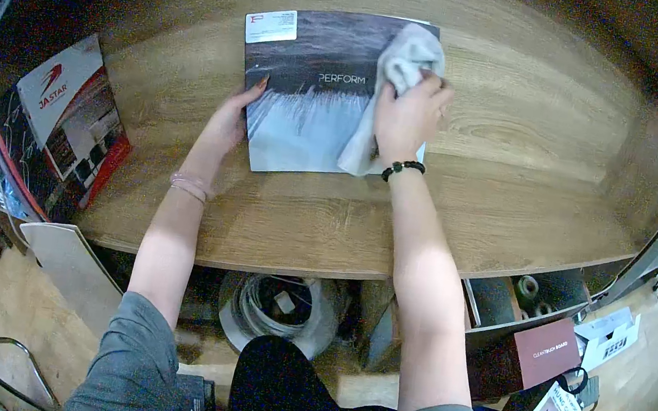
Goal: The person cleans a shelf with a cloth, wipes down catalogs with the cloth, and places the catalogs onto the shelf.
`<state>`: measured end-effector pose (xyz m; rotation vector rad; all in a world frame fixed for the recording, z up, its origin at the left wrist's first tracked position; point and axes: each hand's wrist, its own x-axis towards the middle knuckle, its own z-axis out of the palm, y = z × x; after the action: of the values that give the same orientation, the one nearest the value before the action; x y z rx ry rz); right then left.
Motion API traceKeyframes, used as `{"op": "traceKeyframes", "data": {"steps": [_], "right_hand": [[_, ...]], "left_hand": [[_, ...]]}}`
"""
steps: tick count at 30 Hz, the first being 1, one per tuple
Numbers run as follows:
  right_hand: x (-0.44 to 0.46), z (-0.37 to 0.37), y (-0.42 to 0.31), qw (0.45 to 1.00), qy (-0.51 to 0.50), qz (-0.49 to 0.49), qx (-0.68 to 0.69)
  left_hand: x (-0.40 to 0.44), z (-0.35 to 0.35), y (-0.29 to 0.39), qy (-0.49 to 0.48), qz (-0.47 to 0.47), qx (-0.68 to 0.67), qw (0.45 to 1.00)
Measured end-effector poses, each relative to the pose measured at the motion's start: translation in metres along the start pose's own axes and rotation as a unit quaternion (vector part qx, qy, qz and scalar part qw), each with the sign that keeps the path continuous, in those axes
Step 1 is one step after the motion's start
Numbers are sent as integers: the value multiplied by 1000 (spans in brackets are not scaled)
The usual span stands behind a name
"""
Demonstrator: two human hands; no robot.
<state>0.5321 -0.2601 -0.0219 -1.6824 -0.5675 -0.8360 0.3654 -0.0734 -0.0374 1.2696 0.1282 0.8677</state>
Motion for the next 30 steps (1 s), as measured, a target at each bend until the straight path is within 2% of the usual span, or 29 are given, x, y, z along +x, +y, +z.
{"op": "traceKeyframes", "data": {"steps": [1, 4, 6, 7, 10, 11, 13, 17, 18, 21, 22, 25, 30], "right_hand": [[-3, 2, 1, 1000, 2, 2, -1], [-23, 14, -8, 985, 64, -124, -105], [-48, 14, -23, 958, -72, -277, -23], [-45, 13, -21, 957, -72, -281, -26], [-34, 15, -18, 859, -191, -458, -128], [-28, 16, -15, 859, -191, -458, -128], [-13, 16, -4, 961, -48, -249, -111], [-14, 15, 7, 981, 0, -192, -42], [-14, 15, 10, 980, 1, -192, -43], [-18, 5, -5, 890, -186, -411, -71], [-16, 6, -4, 890, -185, -411, -71], [-13, 12, -1, 979, -11, -203, 1], [-39, 19, -9, 966, -10, -254, -48]], "left_hand": [[2, -1, -1, -3, -1, 0, 1000], [7, -5, -4, -7, -12, -9, 1000], [6, -7, -4, -20, -14, -20, 999], [4, -6, -4, -32, -17, -29, 999], [4, -2, -2, -36, -13, -25, 999], [4, -1, -1, -24, -7, -16, 1000], [2, -1, -1, -11, -1, -7, 1000], [1, 0, -4, -6, 11, -12, 1000], [5, -4, -6, -5, 1, -14, 1000], [8, -3, -4, -6, -20, -12, 1000], [8, -3, -4, -1, -13, 0, 1000], [2, 0, -3, 12, 1, 23, 1000], [4, -5, -11, -1, 19, 14, 1000]]}}
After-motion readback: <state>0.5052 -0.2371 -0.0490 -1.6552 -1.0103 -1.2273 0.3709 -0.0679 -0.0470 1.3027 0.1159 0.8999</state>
